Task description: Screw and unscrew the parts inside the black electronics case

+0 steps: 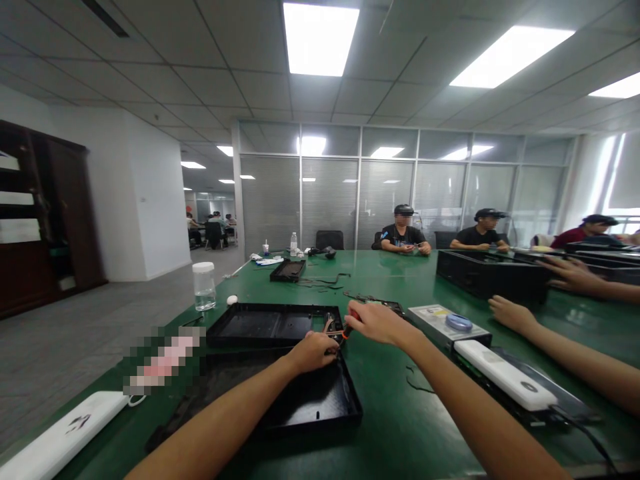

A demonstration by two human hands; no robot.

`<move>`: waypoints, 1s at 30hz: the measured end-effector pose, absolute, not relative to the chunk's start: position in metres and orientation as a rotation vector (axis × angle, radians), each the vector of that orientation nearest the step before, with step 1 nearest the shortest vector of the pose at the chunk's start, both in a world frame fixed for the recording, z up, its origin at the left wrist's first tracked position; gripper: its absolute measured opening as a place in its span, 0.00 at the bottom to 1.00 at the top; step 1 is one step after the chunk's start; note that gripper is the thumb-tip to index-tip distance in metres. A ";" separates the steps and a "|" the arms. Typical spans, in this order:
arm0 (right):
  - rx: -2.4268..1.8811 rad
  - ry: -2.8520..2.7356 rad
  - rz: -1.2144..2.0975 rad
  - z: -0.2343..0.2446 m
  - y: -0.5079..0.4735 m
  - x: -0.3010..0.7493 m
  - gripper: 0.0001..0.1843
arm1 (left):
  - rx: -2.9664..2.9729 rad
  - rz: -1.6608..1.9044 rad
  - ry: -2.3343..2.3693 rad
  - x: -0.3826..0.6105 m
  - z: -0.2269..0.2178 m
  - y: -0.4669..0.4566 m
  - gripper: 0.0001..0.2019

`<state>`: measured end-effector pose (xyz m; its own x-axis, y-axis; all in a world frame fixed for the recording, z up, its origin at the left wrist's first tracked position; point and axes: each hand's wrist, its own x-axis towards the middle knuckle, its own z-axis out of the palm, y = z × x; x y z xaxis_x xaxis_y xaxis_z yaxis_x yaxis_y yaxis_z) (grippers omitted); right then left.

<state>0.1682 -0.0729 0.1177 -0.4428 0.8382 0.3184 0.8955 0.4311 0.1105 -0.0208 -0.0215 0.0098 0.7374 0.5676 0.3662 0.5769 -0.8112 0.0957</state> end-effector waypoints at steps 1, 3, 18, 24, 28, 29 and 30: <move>-1.565 -2.449 -0.422 0.118 -0.073 0.167 0.26 | -2.905 -0.607 -0.954 -0.021 0.010 -0.022 0.05; -1.652 -2.396 -0.453 0.118 -0.072 0.166 0.30 | -2.908 -0.625 -0.948 -0.022 0.010 -0.022 0.04; -1.535 -2.393 -0.259 0.108 -0.060 0.180 0.26 | -2.927 -0.655 -0.969 -0.021 0.007 -0.021 0.05; -1.282 -2.343 0.040 0.091 -0.045 0.198 0.20 | -2.939 -0.668 -0.952 -0.020 0.007 -0.020 0.05; -1.278 -2.069 0.161 0.059 -0.023 0.220 0.25 | -2.933 -0.647 -0.964 -0.020 0.007 -0.019 0.06; -1.253 -1.987 0.294 0.050 -0.017 0.226 0.25 | -2.932 -0.631 -0.967 -0.020 0.007 -0.019 0.06; -1.225 -1.882 0.459 0.041 -0.011 0.231 0.24 | -2.929 -0.616 -0.969 -0.020 0.007 -0.020 0.07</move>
